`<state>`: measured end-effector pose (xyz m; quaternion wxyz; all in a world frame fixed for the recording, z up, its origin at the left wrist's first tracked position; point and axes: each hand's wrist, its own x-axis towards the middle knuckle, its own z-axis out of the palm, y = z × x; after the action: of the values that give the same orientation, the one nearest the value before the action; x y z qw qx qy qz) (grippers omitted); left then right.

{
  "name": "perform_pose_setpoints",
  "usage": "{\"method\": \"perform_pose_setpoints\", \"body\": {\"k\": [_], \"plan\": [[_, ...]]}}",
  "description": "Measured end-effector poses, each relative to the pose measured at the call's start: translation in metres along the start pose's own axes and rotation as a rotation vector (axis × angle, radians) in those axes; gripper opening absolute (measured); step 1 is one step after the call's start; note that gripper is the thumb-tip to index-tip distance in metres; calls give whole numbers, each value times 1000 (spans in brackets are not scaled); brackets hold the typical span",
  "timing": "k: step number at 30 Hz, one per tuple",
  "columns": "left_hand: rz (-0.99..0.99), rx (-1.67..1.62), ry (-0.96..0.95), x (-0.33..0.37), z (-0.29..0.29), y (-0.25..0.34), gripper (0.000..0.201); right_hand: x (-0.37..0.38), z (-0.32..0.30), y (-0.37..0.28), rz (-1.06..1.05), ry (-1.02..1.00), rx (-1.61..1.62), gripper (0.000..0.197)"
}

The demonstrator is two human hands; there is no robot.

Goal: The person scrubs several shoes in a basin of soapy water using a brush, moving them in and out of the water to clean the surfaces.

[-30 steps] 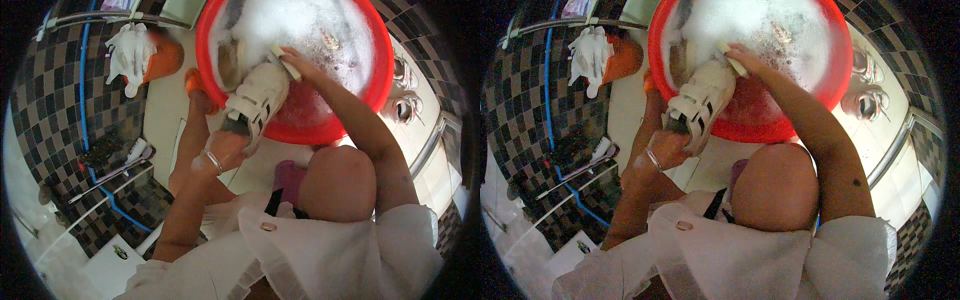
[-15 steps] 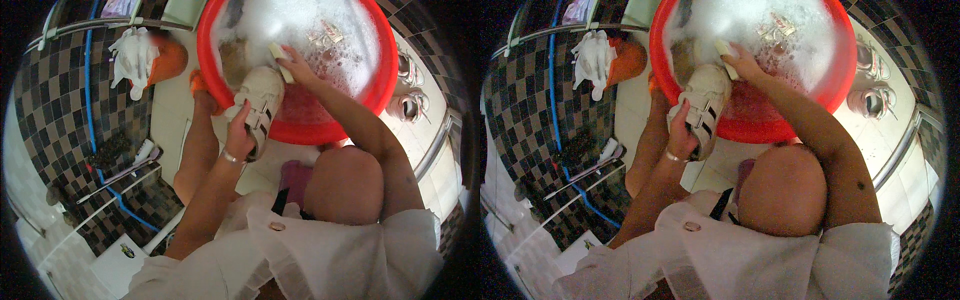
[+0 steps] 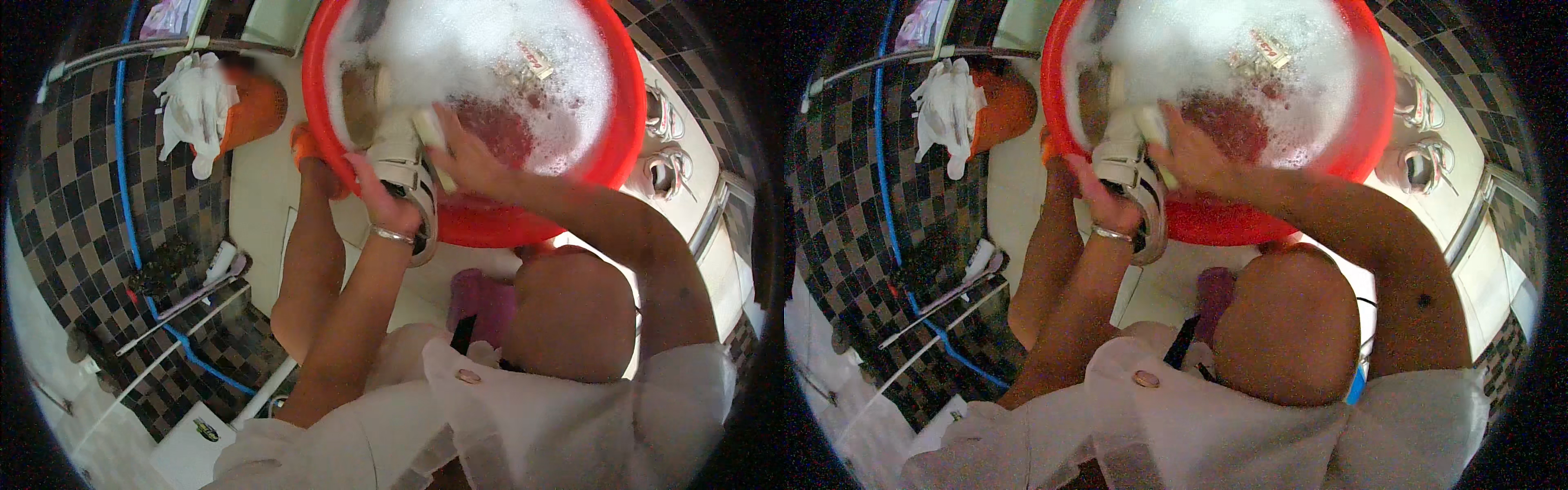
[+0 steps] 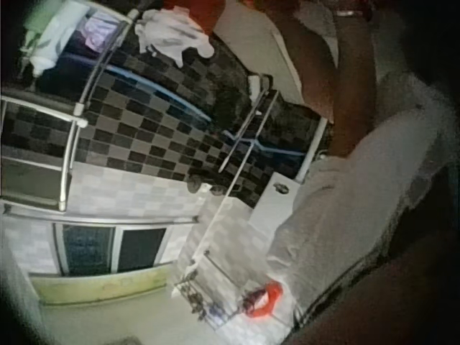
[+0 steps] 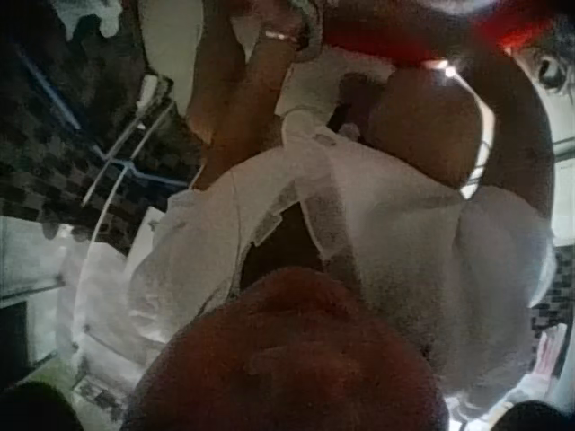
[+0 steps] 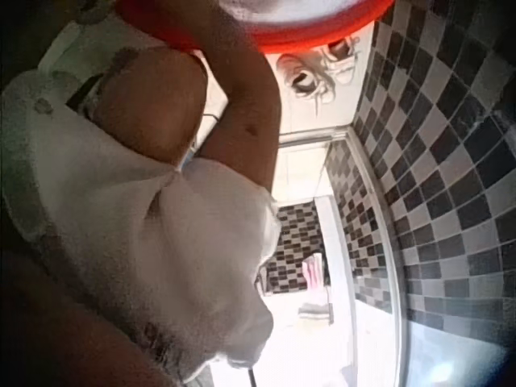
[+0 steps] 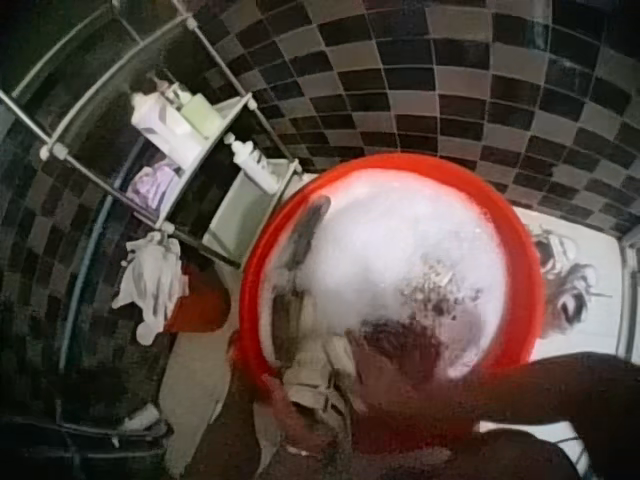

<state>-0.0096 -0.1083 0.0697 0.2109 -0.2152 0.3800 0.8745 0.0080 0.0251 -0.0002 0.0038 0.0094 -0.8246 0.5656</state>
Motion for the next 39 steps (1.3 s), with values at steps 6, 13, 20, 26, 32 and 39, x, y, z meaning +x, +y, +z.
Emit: {"method": "perform_pose_setpoints", "body": {"k": [6, 13, 20, 26, 32, 39], "plan": [[-36, -95, -17, 4, -7, -2, 66, -20, 13, 19, 128, 87, -9, 67], [-47, -75, -46, 7, -8, -7, 69, 40, -10, -12, 469, -6, 84, 67], [-2, 7, 13, 6, -16, -3, 70, -12, 2, -25, 374, -164, 264, 69], [-43, -20, -11, 4, -3, -3, 78, 53, -15, 10, 572, 92, 67, 71], [-157, 1, 1, -5, -3, -1, 82, -23, -42, 107, 81, -326, -552, 73], [-28, 31, 51, 10, -17, 0, 68, -8, -27, -24, 152, -162, 128, 71]]}}
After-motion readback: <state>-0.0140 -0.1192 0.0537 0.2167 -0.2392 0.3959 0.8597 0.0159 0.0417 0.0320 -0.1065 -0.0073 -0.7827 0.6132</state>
